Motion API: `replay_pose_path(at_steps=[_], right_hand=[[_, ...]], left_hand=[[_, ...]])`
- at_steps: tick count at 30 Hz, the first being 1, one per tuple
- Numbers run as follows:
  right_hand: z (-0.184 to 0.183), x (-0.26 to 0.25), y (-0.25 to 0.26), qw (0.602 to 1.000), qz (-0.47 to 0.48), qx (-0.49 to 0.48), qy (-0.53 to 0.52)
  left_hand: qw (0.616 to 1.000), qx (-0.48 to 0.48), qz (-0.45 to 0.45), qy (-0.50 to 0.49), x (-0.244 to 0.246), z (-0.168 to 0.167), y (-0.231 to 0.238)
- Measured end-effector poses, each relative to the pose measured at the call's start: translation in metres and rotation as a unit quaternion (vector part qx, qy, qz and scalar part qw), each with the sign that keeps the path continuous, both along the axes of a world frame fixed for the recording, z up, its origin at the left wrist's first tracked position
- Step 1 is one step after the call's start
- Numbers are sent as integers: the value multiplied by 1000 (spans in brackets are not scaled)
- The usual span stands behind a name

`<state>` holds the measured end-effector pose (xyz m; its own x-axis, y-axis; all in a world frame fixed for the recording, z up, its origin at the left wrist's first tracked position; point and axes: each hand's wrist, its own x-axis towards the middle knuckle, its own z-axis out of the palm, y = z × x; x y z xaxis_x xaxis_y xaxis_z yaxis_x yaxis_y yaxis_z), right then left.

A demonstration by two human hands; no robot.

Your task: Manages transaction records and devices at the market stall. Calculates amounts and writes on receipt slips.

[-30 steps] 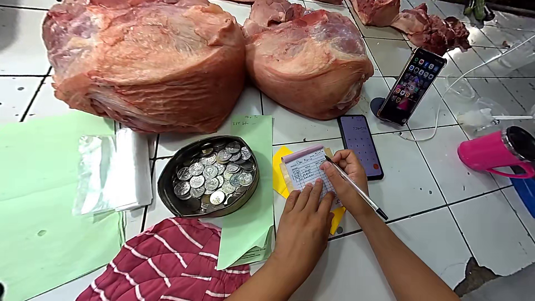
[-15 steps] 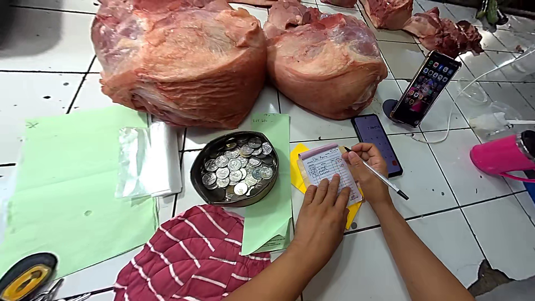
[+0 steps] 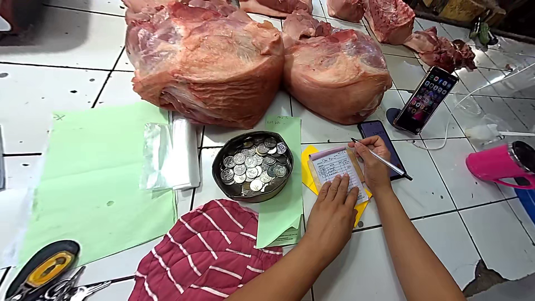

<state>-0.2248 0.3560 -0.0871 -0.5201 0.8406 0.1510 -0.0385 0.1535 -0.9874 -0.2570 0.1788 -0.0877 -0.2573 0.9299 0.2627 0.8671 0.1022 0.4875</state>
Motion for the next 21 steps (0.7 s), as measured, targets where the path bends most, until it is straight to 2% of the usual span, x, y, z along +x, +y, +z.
replay_pose_path(at_steps=[5, 13, 21], right_hand=[[1, -3, -6, 998, -36, 3, 43], [-1, -10, -17, 996, -12, 84, -30], [-3, -10, -15, 990, -19, 122, -73]], left_hand=[[1000, 2, 4, 6, 0, 0, 0], [999, 24, 16, 24, -1, -2, 4], [999, 32, 17, 24, -2, -2, 5]])
